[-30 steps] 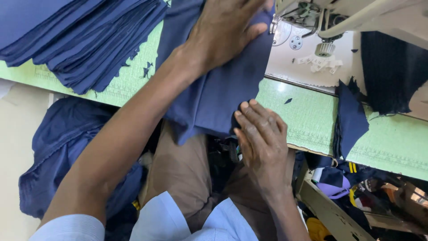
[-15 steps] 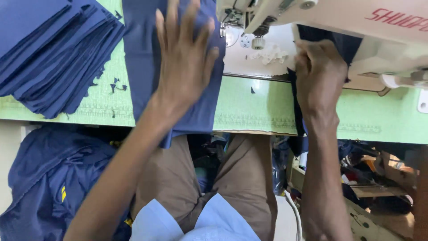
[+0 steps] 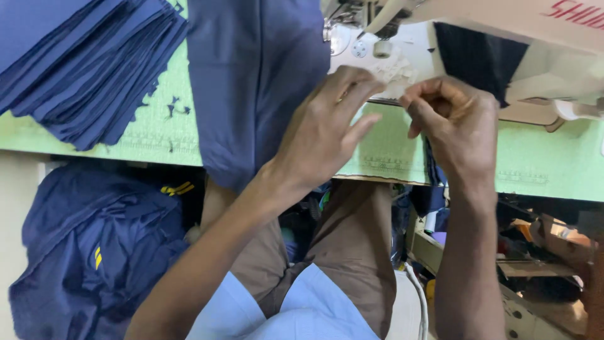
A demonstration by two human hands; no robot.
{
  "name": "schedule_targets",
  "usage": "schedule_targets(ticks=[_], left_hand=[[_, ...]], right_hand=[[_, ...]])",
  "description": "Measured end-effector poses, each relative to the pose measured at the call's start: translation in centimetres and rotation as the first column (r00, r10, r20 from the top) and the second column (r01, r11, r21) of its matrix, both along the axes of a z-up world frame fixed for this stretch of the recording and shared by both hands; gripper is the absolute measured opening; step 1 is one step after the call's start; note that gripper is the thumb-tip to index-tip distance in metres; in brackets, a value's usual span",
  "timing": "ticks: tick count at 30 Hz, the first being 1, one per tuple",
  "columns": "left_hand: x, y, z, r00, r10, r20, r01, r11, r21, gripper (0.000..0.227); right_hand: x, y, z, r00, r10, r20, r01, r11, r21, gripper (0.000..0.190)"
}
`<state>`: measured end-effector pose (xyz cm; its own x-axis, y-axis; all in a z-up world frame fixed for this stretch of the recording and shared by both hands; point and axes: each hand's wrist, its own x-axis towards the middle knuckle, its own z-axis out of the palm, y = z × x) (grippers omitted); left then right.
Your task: Folding and stacking blue fabric pieces at a sewing workstation
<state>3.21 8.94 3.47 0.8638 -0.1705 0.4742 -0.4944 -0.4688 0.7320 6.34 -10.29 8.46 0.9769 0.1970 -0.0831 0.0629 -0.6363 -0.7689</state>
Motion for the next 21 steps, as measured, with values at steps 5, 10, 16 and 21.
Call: schedule_targets(ticks=[5,10,16,21], left_hand=[[0.2,0.7,0.0,0.999,-0.002,-0.053,-0.006,0.987,-0.162,0.010],[-2.0,2.6,1.4,0.998,-0.012,0.062,0.028,0.962,-0.271,0.019],[-3.8,3.7,-0.1,0.993,0.110,-0.051,-0.120,0.953,-0.277,0.034],[-4.1,2.8,-1.2,0.921,-0.289,-0.260,-0.061,0.554,-0.830,0.015]], right_hand=[[-1.0,1.9,-0.4,0.991,0.132,-0.039,-0.122,0.974,0.191,0.008],[-3.8,4.2,-1.2,0.789,0.248,0.562,-0.210,0.969,-0.132,0.011],[-5.3,4.5,-3.7,0.466,0.317,0.826,-0.233,0.945,-0.231,0.012],[-6.7,8.0,-1.8,0.977,-0.107,0.185,0.006,0.879,0.477,0.012]])
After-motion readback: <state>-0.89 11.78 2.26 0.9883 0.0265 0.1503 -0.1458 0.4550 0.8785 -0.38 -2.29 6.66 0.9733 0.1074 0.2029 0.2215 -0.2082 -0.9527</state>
